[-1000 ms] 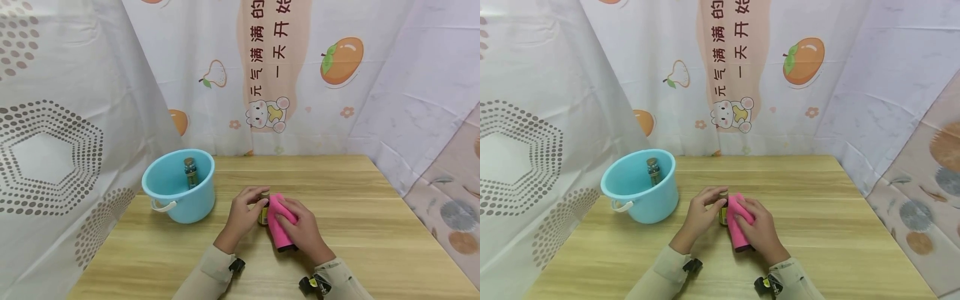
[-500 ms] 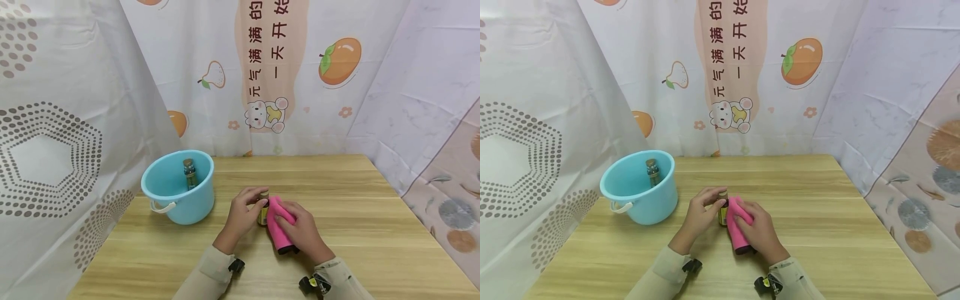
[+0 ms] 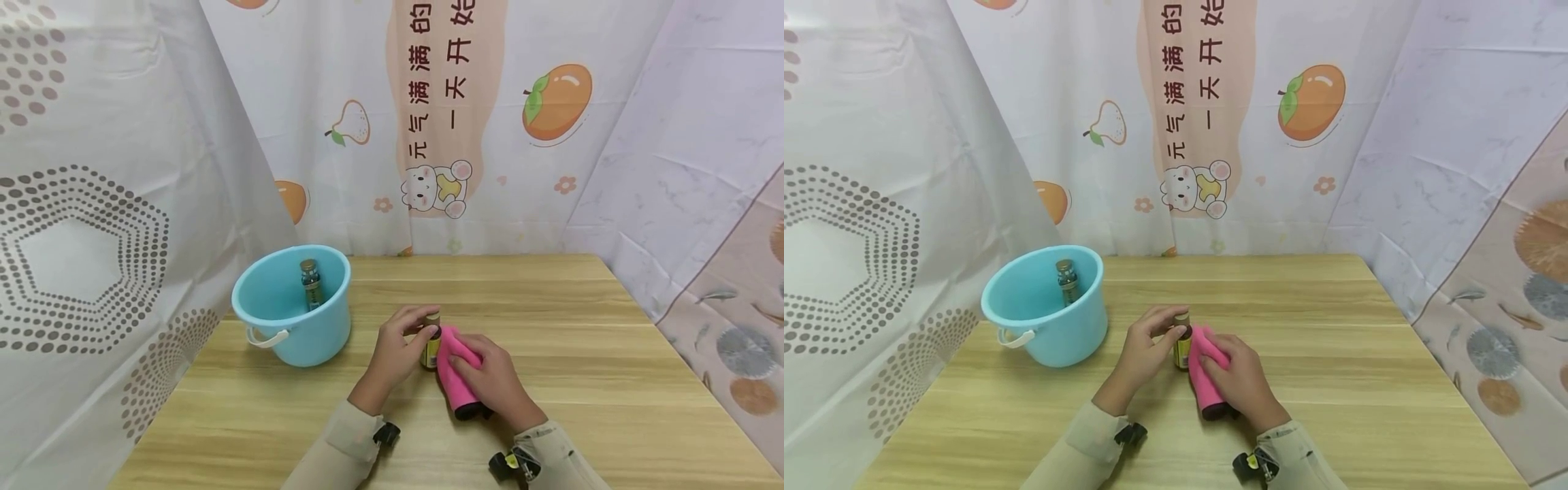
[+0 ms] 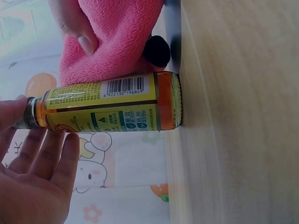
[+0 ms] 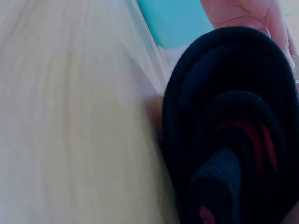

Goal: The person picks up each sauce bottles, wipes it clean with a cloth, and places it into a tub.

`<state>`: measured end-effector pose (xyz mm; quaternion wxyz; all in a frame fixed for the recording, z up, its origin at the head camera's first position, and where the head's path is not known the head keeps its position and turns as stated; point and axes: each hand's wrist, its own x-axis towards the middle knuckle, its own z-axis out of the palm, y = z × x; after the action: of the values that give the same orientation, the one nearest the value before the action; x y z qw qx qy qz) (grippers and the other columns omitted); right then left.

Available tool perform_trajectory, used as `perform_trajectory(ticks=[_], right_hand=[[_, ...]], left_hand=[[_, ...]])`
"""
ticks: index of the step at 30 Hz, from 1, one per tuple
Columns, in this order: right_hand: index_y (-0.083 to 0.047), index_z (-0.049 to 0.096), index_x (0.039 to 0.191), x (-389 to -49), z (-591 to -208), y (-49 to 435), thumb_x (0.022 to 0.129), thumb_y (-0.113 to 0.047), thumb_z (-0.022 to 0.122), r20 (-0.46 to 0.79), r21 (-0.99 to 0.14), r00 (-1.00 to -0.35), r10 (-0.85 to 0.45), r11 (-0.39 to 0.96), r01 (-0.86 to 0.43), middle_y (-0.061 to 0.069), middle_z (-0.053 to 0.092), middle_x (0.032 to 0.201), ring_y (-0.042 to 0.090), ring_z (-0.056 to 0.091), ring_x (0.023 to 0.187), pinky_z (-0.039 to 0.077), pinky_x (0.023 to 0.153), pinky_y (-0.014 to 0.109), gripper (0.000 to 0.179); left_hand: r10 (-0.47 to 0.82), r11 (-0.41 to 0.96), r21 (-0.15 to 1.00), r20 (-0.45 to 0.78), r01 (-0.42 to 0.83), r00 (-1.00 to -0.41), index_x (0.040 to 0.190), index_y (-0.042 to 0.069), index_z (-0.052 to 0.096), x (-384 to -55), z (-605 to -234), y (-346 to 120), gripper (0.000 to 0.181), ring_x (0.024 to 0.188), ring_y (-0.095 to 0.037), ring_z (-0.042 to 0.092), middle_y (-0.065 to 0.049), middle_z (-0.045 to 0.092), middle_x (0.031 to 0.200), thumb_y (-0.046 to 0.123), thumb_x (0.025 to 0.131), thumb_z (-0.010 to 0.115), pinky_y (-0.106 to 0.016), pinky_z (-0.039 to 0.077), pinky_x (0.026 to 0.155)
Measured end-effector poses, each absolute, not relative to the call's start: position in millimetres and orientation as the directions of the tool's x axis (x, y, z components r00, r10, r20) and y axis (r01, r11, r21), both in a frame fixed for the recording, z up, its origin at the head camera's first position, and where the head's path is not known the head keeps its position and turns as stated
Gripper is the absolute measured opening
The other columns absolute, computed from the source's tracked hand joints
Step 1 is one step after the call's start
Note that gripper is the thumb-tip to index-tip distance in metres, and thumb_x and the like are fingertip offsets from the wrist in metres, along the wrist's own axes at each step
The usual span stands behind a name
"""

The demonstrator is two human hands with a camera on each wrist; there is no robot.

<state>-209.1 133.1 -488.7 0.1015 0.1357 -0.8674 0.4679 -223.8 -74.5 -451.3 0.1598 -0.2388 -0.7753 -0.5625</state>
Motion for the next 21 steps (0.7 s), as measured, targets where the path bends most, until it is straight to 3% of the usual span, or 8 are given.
perform_trajectory(ticks=[13, 21], right_hand=[[-0.021, 0.071, 0.135, -208.4, -487.3, 133.1, 0.092, -0.026, 0.079, 0.211, -0.795, -0.968, -0.136, 0.553, -0.251, 0.001, 0.072, 0.124, 0.014, 0.065, 0.097, 0.056, 0.082, 0.032, 0.044], [-0.021, 0.07, 0.137, -207.3, -485.6, 133.0, 0.093, -0.026, 0.079, 0.191, -0.787, -0.97, -0.151, 0.567, -0.243, 0.001, 0.072, 0.125, 0.013, 0.065, 0.097, 0.055, 0.082, 0.032, 0.044]], left_hand=[[0.161, 0.228, 0.822, 0.497, 0.522, -0.853, 0.132, 0.016, 0.07, -223.5, -452.2, -68.8, 0.033, 0.117, -0.024, 0.067, -0.005, 0.066, 0.131, 0.007, 0.101, 0.066, -0.048, 0.057, 0.099], [0.163, 0.269, 0.797, 0.515, 0.54, -0.841, 0.131, 0.03, 0.07, -222.2, -451.9, -70.9, 0.032, 0.116, -0.013, 0.063, 0.004, 0.061, 0.129, 0.022, 0.101, 0.07, -0.04, 0.059, 0.097]])
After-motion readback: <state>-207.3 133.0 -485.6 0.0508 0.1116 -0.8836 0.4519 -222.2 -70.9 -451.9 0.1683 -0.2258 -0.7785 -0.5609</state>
